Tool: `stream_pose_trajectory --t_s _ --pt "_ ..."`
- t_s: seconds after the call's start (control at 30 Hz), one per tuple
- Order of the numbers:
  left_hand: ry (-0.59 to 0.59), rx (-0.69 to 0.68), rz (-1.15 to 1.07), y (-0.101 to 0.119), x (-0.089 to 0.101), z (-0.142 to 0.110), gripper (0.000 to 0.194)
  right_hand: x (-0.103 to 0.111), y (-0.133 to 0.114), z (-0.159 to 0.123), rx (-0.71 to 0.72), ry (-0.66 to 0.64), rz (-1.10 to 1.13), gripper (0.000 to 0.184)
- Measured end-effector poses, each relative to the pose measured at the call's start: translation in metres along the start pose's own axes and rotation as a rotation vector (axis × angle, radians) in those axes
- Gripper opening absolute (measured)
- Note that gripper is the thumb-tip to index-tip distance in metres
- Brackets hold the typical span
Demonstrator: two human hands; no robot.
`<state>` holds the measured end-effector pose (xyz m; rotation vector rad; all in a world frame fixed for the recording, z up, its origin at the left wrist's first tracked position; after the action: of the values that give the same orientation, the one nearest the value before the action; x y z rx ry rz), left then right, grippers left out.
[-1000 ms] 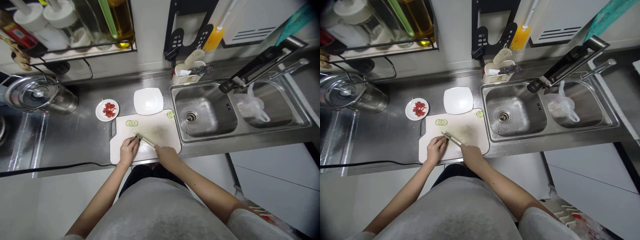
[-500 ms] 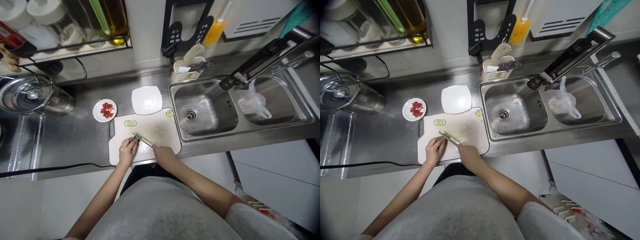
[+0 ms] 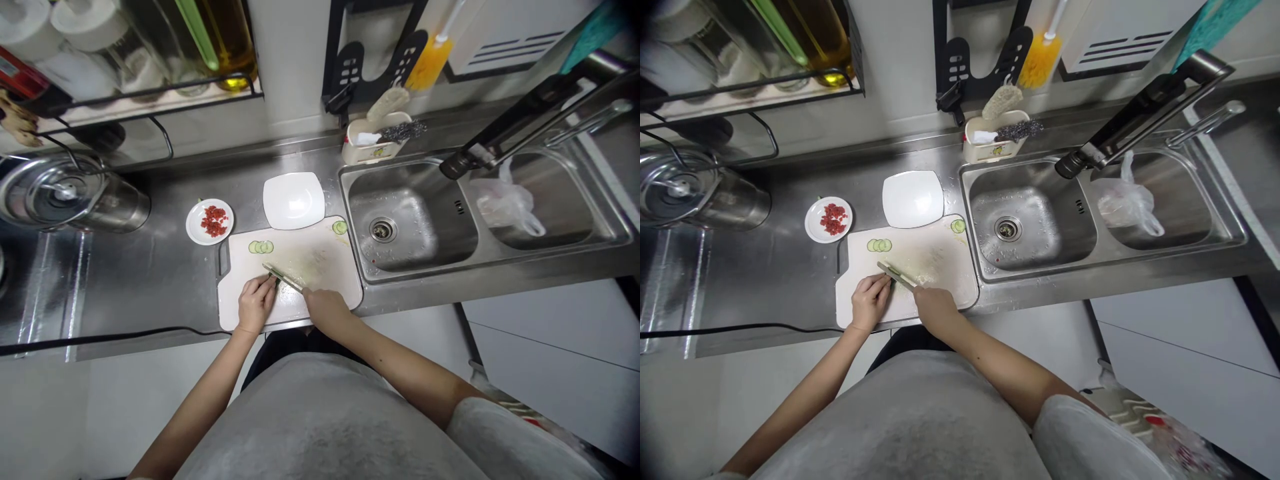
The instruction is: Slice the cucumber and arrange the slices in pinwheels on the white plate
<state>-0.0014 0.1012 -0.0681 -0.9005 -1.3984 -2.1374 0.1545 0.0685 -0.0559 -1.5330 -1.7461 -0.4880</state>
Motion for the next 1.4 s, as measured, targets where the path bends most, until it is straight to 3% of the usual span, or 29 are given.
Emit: stream_pose_trajectory --t_s 0.93,1.4 --pt "-0.003 -0.002 -0.023 0.001 0.001 0.002 0.025 0.004 -0.001 0.022 0.03 -0.008 0.015 0.034" --pt "0.017 -0.01 0.009 0.005 0.002 0.001 0.027 0.003 0.002 0.017 -0.033 0.054 0.006 0.028"
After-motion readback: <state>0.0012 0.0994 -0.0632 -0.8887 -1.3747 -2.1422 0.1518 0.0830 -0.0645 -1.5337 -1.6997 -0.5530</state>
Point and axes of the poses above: each hand's wrist, its own z-axis towards the middle knuckle, its own x-axis out of the back of the hand, y = z × x, the point moved 9 cm from there along z, towards the middle knuckle, and after that the axes turned 9 degrees about -z, right-handed, at the moved point
